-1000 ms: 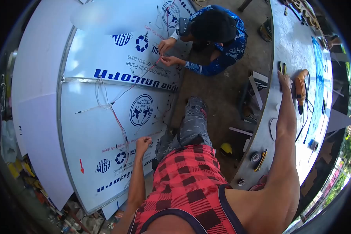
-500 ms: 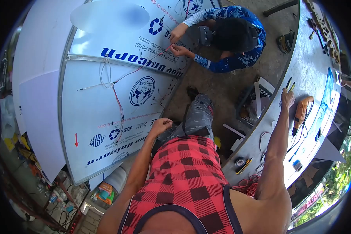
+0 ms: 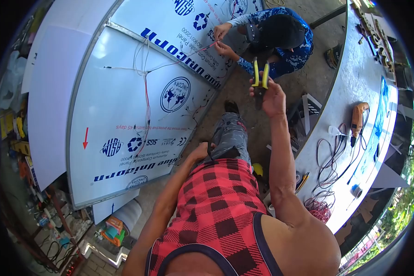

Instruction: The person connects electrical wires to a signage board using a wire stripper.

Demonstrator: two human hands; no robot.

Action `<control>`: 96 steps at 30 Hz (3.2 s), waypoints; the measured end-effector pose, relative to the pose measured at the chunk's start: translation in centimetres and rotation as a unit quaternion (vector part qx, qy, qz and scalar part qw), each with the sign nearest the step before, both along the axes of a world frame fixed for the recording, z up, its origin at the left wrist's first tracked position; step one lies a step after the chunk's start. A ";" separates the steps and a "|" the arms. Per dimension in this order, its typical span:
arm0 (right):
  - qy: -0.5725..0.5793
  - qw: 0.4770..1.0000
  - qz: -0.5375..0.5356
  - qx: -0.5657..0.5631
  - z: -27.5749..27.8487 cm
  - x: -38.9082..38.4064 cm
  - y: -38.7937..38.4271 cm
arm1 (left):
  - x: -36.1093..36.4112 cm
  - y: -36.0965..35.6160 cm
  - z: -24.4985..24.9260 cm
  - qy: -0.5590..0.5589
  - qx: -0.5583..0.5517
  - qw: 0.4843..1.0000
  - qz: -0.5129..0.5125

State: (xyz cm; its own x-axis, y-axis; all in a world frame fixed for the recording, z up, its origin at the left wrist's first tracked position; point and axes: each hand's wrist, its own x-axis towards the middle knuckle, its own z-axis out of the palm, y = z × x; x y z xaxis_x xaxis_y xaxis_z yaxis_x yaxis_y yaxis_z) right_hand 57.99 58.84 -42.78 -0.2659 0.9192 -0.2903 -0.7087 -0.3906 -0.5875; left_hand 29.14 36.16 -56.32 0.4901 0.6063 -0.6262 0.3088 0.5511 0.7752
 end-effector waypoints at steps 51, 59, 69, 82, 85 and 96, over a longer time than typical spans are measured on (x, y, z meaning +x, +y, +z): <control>-0.458 0.806 0.057 0.371 -34.3 -12.9 21.3 | -12.3 13.0 -20.3 0.281 0.323 0.892 0.146; -0.408 0.799 0.103 0.430 -33.6 -15.3 17.1 | -13.5 12.8 -18.9 0.373 0.367 0.846 0.101; -0.402 0.523 0.242 0.711 -38.4 -23.7 -3.6 | -12.1 9.6 -17.1 0.443 0.268 0.849 0.102; -0.332 0.533 0.254 0.735 -36.0 -28.3 -6.1 | -17.2 4.3 -13.6 0.454 0.287 0.807 0.243; -0.307 0.650 0.345 0.604 -34.7 -29.0 -5.6 | -19.0 2.3 -11.3 0.353 0.337 0.778 0.395; 0.050 0.835 0.510 0.198 -35.5 -29.5 -5.8 | -14.6 3.3 -16.7 0.139 0.423 0.713 0.542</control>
State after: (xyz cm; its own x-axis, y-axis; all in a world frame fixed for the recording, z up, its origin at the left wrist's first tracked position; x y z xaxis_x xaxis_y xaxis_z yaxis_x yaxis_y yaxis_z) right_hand 28.51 53.07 -78.27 -0.9746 0.2177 0.0535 -0.1787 -0.6104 -0.7717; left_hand 14.55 39.50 -73.00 -0.6245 0.7533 0.2063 0.2639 -0.0451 0.9635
